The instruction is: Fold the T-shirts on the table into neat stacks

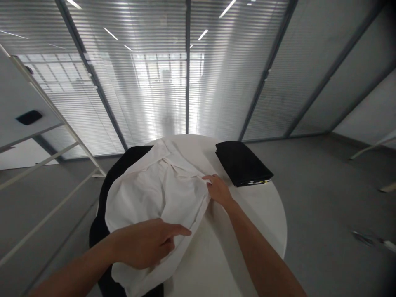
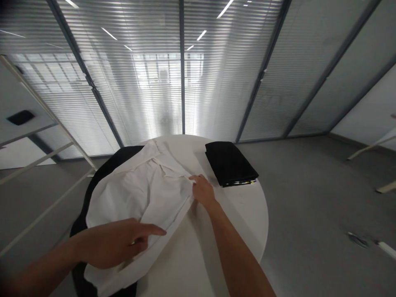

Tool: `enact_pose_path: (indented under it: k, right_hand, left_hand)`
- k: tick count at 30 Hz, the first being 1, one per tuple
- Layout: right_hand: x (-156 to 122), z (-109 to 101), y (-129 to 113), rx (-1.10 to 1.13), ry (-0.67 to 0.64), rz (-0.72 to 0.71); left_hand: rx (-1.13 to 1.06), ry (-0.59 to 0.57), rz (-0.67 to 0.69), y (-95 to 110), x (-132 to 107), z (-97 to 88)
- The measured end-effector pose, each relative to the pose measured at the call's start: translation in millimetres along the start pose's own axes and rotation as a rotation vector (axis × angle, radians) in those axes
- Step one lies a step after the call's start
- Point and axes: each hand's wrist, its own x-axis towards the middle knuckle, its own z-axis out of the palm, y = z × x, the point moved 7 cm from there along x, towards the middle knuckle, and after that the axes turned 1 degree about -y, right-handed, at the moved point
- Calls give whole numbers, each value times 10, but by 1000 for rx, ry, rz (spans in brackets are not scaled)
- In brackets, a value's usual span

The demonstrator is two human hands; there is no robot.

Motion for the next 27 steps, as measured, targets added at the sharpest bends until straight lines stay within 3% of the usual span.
enact_pose_path:
  k: [3, 6, 14, 19, 23, 27]
  right_hand:
    - [9, -48, 77, -1, 47, 39]
    - [17, -51, 110, -16, 62, 43]
    - [45, -99, 123, -38, 67, 33]
    - [93, -206, 198, -11, 117, 69]
    - [122, -256, 255, 36, 139, 100]
    - [125, -200, 276, 14, 71, 155]
  left_hand:
    - [-102, -59, 73, 77, 167, 87]
    - [-143, -57, 97, 40, 185, 125]
    - [3, 135, -124, -443, -150, 26]
    - [43, 107, -149, -622, -297, 188]
    - [54, 108, -125, -570, -330, 239]
    - [-25, 110, 17, -334, -270, 137]
